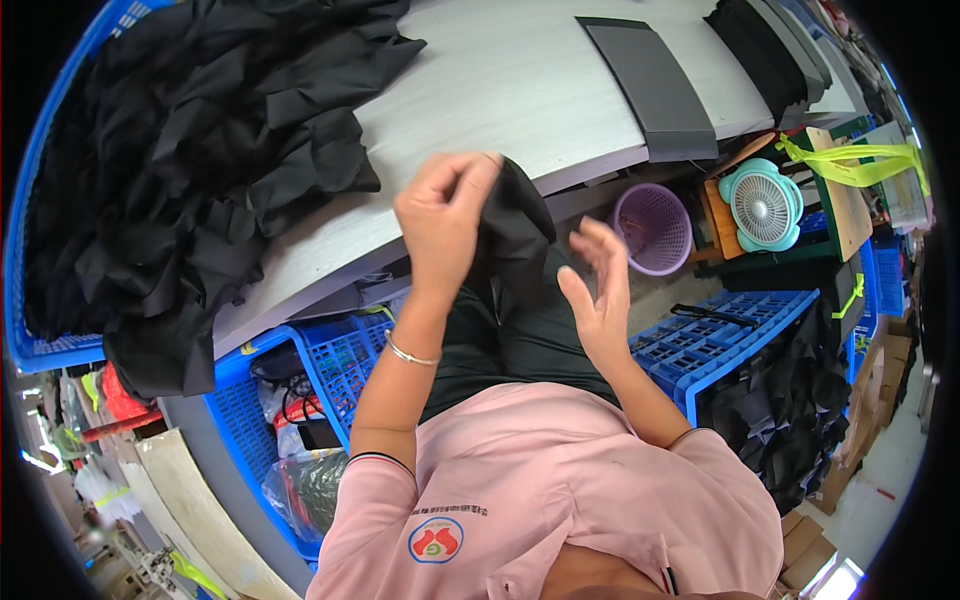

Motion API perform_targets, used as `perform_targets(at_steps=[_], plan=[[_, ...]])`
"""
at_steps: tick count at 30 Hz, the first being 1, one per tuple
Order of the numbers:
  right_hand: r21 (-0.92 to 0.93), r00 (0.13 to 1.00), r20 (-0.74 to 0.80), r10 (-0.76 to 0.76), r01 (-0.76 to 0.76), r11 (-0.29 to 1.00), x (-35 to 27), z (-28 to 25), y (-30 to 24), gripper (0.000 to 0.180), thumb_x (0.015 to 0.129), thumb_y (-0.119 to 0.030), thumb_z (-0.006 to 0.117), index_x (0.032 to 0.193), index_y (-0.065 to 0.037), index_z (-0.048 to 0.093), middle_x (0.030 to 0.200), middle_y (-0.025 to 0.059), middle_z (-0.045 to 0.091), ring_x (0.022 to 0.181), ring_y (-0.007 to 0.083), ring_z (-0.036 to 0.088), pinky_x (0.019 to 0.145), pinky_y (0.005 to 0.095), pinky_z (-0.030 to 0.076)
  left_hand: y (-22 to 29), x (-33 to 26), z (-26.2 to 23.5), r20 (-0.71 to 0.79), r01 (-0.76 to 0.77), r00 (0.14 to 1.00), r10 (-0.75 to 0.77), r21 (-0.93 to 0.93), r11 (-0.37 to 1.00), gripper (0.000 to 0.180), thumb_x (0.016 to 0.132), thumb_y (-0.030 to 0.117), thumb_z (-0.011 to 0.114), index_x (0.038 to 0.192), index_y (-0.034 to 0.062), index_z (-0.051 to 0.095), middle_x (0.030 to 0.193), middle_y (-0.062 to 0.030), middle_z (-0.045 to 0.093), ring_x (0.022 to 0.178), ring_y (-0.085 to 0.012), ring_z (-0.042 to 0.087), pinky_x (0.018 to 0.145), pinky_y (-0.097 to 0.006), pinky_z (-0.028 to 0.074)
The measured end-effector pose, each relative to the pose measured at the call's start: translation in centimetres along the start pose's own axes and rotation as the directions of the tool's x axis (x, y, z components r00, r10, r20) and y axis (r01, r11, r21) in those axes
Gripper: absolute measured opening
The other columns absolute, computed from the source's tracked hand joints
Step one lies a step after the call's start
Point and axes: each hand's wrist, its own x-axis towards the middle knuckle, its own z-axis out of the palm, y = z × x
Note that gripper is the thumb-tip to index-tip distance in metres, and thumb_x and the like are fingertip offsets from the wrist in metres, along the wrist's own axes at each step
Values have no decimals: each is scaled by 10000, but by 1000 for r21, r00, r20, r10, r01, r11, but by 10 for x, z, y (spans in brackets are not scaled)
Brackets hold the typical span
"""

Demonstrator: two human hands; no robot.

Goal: The person is folding black cloth pieces and sorting them into blue crates in a factory setting.

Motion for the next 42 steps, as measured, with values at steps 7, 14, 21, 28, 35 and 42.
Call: perform_targets(at_steps=[7, 14, 21, 28, 35, 42], plan=[[-371, 971, -103, -215, 163, 914, 58, 10, -7, 473, 797, 54, 616, 1262, 4, 546, 1239, 125, 592, 1073, 208, 613, 961, 329, 477, 32, -44, 5, 240, -221, 949, 206, 34, 975, 60, 808, 7, 745, 868, 4, 744, 770, -53, 694, 698, -120, 625, 637, -273, 496], [601, 734, 602, 314, -675, 427, 20, -11, -12, 235, 964, -180, 638, 1138, -26, 667, 1042, 49, 705, 916, 104, 660, 827, 262, 527, -9, -24, -27, -1, 106, 994, -109, -209, 972, 131, 916, 106, 683, 865, -8, 725, 731, -13, 658, 635, -81, 572, 612, -217, 461], [636, 853, 410, 322, -520, 570, 53, -2, 0, 126, 983, -152, 607, 955, -41, 658, 830, -23, 656, 711, 29, 581, 633, 200, 477, -12, -76, -11, 735, 853, 522, -433, -436, 287, 314, 985, 189, 556, 1213, -19, 617, 1200, -120, 658, 1023, -183, 670, 901, -331, 559], [330, 706, 675, 214, -548, 769, -5, 73, 29, 190, 931, -130, 683, 795, 1, 657, 719, -36, 618, 680, 31, 524, 593, 210, 426, -10, -109, 18, 898, 805, 399, -184, -247, 539, 396, 954, 84, 602, 1335, 13, 524, 1289, -87, 578, 1102, -189, 601, 911, -284, 505], [-125, 439, 848, 298, -380, 916, -84, 115, 143, 301, 901, -298, 715, 789, -23, 667, 708, 42, 648, 643, 97, 576, 584, 266, 458, 36, -85, 64, 877, -175, 450, 171, -102, 979, 578, 982, 132, 569, 1506, 51, 341, 1542, -84, 377, 1356, -232, 452, 1085, -255, 361], [-71, 712, 461, 530, -566, 822, -34, 22, 54, 192, 943, -19, 512, 1081, 14, 641, 871, 112, 700, 806, 163, 683, 672, 286, 526, -5, -26, 32, 357, 707, 696, -623, -493, 507, 570, 1053, 415, 286, 1580, 227, 175, 1642, -73, 151, 1515, -212, 138, 1214, -386, 100]])
